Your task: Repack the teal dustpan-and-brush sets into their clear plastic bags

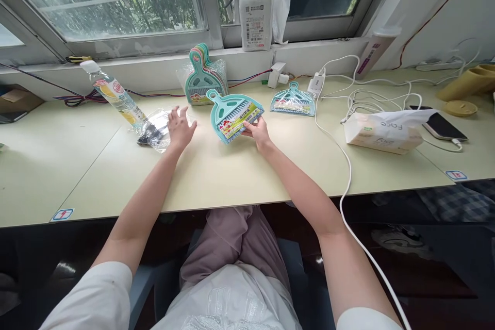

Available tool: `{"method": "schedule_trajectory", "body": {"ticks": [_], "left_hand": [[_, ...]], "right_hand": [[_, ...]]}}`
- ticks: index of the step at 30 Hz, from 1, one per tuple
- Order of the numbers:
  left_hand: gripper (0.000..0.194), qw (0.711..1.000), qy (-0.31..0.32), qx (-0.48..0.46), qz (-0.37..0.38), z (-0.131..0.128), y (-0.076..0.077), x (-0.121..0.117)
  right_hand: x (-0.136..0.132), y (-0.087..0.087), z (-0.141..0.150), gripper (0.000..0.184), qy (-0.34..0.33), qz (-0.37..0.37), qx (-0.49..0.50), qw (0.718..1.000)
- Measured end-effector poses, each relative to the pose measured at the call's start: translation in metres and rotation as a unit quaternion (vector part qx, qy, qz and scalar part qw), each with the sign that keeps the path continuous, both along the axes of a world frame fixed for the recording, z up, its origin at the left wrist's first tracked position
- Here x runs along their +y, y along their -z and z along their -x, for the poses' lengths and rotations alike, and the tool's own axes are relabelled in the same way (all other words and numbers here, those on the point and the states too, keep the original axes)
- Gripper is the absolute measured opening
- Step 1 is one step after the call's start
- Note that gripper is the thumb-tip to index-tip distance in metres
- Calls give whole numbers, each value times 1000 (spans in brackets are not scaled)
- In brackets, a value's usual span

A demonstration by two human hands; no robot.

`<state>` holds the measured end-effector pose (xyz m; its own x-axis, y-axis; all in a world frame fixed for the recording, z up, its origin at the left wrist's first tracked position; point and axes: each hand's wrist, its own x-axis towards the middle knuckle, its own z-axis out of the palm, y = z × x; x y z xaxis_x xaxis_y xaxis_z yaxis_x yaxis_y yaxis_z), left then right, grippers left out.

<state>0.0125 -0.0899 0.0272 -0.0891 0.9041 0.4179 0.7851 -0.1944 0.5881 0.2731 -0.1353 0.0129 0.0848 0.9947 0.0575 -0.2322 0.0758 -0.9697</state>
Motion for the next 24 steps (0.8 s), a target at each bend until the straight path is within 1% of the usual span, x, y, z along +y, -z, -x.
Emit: {"method": "schedule_trajectory", "body": {"ticks": [1,2,4,6,7,10,13,15,16,18,20,21,22,24], "left_hand": [[52,998,-40,53,9,9,1,2],[48,993,-63,93,41,17,2,4],[37,982,-70,135,110,27,3,6],[36,977,-51,147,144,30,4,6],[38,977,-38,150,146,29,5,6],[44,979,8,167,121,21,3,1],[35,976,51,182,112,9,-1,-8],[29,974,56,186,118,1,-6,-14],[27,975,42,192,108,-2,-8,-16],[27,976,-16,210,55,-6,-10,-18],[32,970,-75,230,6,-4,-9,-17],[37,967,-91,239,0,0,-7,-15],[41,964,-97,248,9,4,-4,-12],[38,958,-93,265,52,14,2,-5]], "right_hand": [[0,0,0,30,1,3,2,1000],[0,0,0,31,3,7,4,1000],[0,-1,0,30,5,12,9,1000],[-1,-2,1,30,2,14,14,1000],[-2,-3,2,29,-1,13,16,1000],[-4,-5,3,29,-8,13,16,1000],[-5,-6,3,29,-4,18,10,1000],[-4,-5,3,29,-1,23,8,1000],[-4,-5,2,29,-2,23,7,1000],[-3,-4,2,30,-6,19,5,1000],[-4,-3,1,30,-12,15,1,1000],[-4,-3,2,31,-13,15,0,1000],[-5,-3,2,31,-14,16,-1,1000],[-6,-4,3,31,-19,20,-5,1000]]}}
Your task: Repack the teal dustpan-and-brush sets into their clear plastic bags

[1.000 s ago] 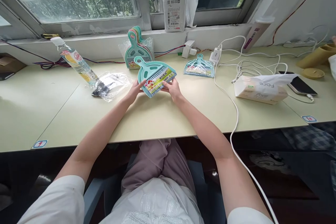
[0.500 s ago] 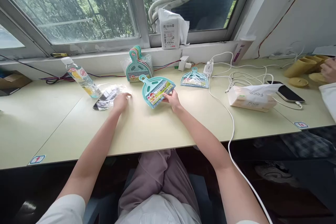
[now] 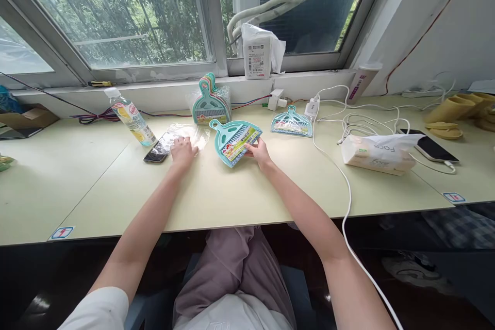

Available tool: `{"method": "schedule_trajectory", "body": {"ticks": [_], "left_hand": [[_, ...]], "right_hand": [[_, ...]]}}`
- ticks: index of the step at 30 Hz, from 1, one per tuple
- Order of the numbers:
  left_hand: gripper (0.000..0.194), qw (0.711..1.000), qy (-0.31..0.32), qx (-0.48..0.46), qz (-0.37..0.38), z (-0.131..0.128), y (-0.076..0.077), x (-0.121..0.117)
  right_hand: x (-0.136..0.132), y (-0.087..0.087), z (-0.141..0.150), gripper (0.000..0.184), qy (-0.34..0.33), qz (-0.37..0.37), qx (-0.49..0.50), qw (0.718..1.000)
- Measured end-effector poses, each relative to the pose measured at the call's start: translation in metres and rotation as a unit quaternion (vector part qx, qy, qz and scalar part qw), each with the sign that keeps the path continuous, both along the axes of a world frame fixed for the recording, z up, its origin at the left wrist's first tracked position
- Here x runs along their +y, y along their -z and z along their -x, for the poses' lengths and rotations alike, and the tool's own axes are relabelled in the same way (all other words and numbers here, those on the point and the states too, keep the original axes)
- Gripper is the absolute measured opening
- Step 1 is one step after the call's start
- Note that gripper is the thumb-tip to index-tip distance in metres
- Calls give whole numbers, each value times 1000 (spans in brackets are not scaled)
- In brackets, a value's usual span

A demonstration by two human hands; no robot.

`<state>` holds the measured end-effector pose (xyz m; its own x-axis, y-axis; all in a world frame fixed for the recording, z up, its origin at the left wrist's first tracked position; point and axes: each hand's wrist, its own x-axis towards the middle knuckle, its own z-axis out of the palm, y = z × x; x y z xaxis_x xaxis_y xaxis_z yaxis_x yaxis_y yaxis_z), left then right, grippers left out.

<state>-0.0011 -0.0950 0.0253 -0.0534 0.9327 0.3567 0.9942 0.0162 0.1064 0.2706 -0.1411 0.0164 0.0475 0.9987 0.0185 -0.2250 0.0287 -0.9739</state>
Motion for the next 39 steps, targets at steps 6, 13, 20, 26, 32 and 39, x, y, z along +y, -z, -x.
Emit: {"method": "schedule_trajectory", "body": {"ticks": [6,13,20,26,32,39], "left_hand": [[32,999,-1,-5,42,10,6,11],[32,988,26,-129,-77,-5,-5,-3],[33,979,62,-159,-109,-15,-12,-13],[35,980,90,-147,-99,-24,-11,-16],[35,972,142,-163,-93,-33,-13,-22],[31,956,227,-152,-104,-42,-11,-29]], "right_hand": [[0,-1,3,30,-21,15,-16,1000],[3,7,2,35,-97,52,10,994],[2,5,3,29,-57,59,31,996],[2,4,-2,24,8,64,67,996],[0,1,1,27,-55,44,34,997],[-3,1,8,30,-51,18,17,998]]}}
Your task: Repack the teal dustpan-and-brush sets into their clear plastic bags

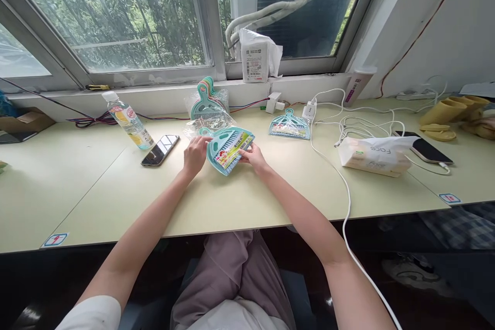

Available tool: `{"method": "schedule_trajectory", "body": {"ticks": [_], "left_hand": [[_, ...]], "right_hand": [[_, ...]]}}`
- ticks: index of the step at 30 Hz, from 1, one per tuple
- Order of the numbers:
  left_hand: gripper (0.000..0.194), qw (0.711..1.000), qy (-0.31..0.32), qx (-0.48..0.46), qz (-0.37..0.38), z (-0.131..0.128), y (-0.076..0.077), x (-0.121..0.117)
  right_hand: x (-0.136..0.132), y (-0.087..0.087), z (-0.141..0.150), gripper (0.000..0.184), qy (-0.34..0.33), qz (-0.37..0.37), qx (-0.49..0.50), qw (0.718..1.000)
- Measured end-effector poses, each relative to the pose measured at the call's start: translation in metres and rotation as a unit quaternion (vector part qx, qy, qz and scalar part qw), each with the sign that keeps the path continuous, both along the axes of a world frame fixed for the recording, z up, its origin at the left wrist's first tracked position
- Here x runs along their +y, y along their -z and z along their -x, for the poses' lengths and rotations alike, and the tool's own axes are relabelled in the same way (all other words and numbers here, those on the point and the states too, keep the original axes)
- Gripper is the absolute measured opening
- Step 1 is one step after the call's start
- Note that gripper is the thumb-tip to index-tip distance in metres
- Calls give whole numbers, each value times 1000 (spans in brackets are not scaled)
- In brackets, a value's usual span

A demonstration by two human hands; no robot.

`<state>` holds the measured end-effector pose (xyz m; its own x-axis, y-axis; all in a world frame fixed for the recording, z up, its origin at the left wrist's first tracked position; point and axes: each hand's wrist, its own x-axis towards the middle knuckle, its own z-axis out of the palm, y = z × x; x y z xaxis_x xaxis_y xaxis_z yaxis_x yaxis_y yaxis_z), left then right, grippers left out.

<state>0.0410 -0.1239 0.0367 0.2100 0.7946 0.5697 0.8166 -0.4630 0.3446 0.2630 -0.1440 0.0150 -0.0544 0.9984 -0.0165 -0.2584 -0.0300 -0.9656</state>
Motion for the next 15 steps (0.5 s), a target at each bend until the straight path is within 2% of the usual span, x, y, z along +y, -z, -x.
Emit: {"method": "schedule_trajectory", "body": {"ticks": [4,7,11,15], "left_hand": [[34,1000,12,5,-15,-4,2,-1],[35,999,12,2,-33,-4,3,1],[33,999,18,-10,-48,-3,4,2],[43,995,75,-59,-32,-6,4,-2]], "right_hand": [[2,0,-4,25,69,-4,41,997],[4,0,-7,21,83,-4,57,995],[5,1,-5,19,48,-3,42,998],[5,3,-1,25,0,-7,27,1000]]}}
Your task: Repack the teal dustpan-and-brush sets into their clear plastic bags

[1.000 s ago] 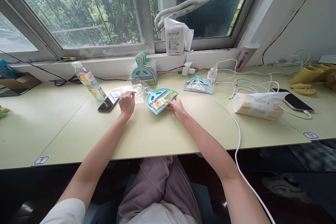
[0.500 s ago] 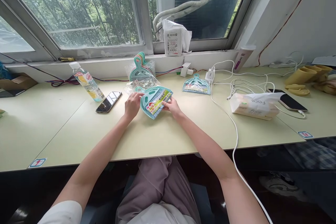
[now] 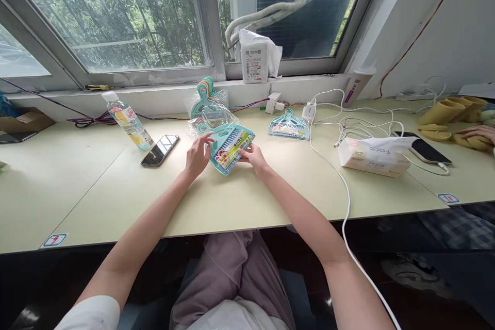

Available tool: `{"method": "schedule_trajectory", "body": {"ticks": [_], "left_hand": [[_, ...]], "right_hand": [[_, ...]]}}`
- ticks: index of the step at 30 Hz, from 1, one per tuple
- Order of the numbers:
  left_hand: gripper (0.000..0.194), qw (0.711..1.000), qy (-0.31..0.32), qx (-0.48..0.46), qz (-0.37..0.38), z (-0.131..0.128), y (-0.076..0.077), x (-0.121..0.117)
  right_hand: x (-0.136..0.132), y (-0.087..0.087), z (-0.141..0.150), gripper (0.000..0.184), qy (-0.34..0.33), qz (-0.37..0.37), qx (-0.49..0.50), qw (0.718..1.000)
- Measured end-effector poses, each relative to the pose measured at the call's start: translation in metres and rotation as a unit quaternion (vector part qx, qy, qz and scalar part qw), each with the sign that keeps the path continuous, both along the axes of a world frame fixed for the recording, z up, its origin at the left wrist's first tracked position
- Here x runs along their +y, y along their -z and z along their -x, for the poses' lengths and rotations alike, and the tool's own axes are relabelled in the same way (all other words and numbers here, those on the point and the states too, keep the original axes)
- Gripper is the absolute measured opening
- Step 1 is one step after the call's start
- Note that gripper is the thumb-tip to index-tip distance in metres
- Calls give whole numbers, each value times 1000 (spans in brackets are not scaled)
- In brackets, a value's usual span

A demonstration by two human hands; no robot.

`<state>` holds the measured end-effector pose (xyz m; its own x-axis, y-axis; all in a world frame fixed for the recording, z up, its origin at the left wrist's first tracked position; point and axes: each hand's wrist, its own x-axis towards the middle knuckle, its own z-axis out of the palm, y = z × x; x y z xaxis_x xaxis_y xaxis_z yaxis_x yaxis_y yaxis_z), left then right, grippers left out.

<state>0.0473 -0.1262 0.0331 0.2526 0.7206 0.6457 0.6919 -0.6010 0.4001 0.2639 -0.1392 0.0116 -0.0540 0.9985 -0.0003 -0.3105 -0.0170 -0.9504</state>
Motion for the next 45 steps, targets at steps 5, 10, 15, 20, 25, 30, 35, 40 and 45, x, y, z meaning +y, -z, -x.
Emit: {"method": "schedule_trajectory", "body": {"ticks": [5,10,15,20,25,30,35,40,45], "left_hand": [[62,976,-2,-219,-21,-3,-4,-2],[79,894,-36,-441,75,13,-7,18],[61,762,176,-493,381,15,1,26],[45,750,248,-434,433,-1,7,14],[49,758,254,-410,439,-12,9,5],[53,765,271,-375,449,-20,9,-5],[52,737,253,-401,481,-27,10,-6],[46,709,213,-529,415,-22,10,5],[46,694,197,-573,389,-15,5,7]], "right_hand": [[-1,-3,0,28,13,-20,18,1000],[-3,-6,-1,22,7,-24,33,999],[-4,-4,2,22,-1,-10,48,999],[-4,-4,2,18,34,-18,70,997],[-4,-4,0,21,64,-20,84,994],[-5,-6,0,22,69,-27,81,994],[-6,-7,0,25,69,-25,71,995],[-5,-5,2,27,59,-24,64,996],[-4,-2,3,30,30,-23,45,998]]}}
